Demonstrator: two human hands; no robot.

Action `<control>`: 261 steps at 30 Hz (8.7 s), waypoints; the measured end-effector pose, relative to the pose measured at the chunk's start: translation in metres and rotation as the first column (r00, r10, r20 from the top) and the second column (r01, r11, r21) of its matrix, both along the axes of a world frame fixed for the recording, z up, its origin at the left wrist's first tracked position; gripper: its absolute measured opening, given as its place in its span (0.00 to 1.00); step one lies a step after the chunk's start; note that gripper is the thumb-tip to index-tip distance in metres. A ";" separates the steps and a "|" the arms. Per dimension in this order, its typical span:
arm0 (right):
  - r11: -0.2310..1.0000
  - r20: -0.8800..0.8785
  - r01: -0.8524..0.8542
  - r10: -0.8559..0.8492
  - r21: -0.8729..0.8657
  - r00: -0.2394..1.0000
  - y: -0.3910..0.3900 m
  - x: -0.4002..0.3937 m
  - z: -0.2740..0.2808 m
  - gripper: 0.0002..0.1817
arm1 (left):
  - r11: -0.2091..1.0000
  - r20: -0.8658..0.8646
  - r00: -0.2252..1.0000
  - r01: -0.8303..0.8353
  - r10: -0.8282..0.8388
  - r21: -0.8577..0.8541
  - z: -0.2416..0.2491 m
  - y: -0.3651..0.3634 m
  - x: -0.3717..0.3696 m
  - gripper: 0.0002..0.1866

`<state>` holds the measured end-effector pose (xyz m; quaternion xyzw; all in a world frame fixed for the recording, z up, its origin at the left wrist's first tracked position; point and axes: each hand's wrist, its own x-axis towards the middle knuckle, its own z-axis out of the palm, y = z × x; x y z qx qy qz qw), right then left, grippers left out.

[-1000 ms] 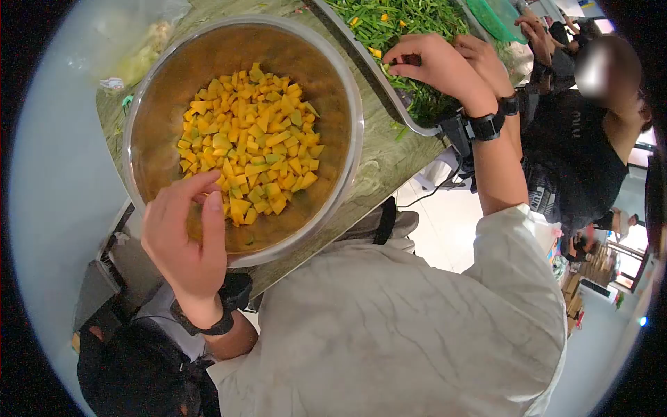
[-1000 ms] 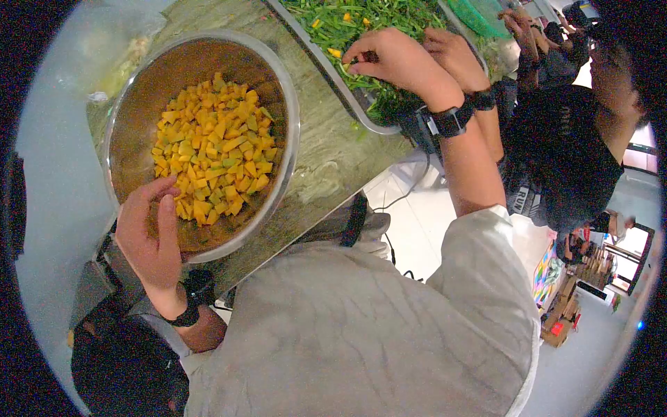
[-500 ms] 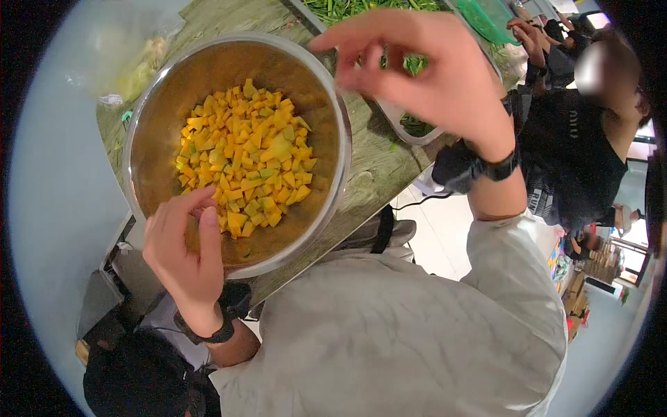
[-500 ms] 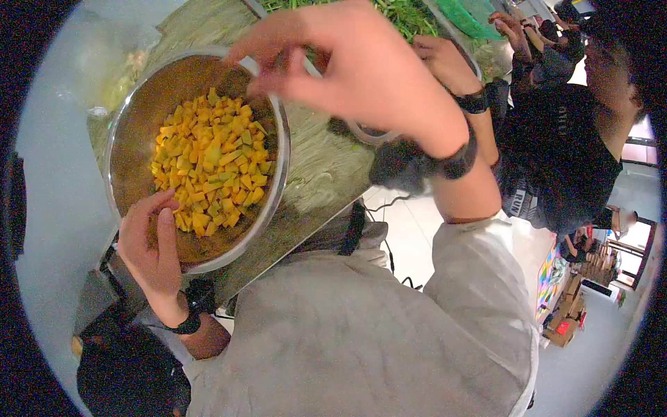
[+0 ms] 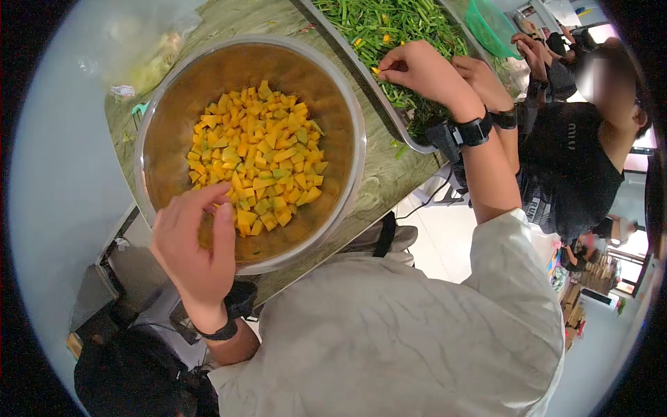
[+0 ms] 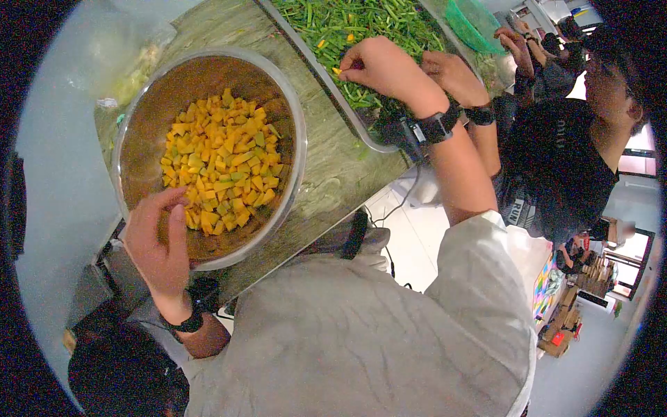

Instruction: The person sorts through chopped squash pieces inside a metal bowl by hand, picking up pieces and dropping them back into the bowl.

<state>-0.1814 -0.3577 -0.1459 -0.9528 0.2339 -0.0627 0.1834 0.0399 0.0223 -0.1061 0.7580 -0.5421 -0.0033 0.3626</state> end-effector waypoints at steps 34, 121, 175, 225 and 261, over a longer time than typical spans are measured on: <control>0.979 0.155 -0.075 0.105 -0.189 0.982 0.031 -0.049 0.018 0.25 | 1.000 0.029 1.000 0.001 -0.002 0.023 0.000 0.001 -0.001 0.09; 0.975 0.158 0.127 -0.098 -0.184 0.983 0.030 -0.030 -0.002 0.20 | 1.000 -0.022 1.000 0.010 -0.010 -0.005 -0.003 0.003 0.000 0.09; 0.932 0.190 0.280 -0.240 -0.229 0.952 0.013 0.018 -0.015 0.15 | 0.941 0.088 0.989 0.083 -0.118 0.327 0.049 -0.022 0.002 0.26; 0.976 0.027 0.127 -0.124 -0.180 0.992 -0.029 0.055 -0.020 0.08 | 0.394 -0.336 0.691 0.671 -0.640 0.628 0.035 -0.196 0.089 0.14; 0.772 0.557 -0.430 0.120 0.468 0.822 0.030 0.073 0.025 0.08 | 0.434 -0.859 0.392 0.871 -0.330 0.231 0.026 -0.203 0.076 0.27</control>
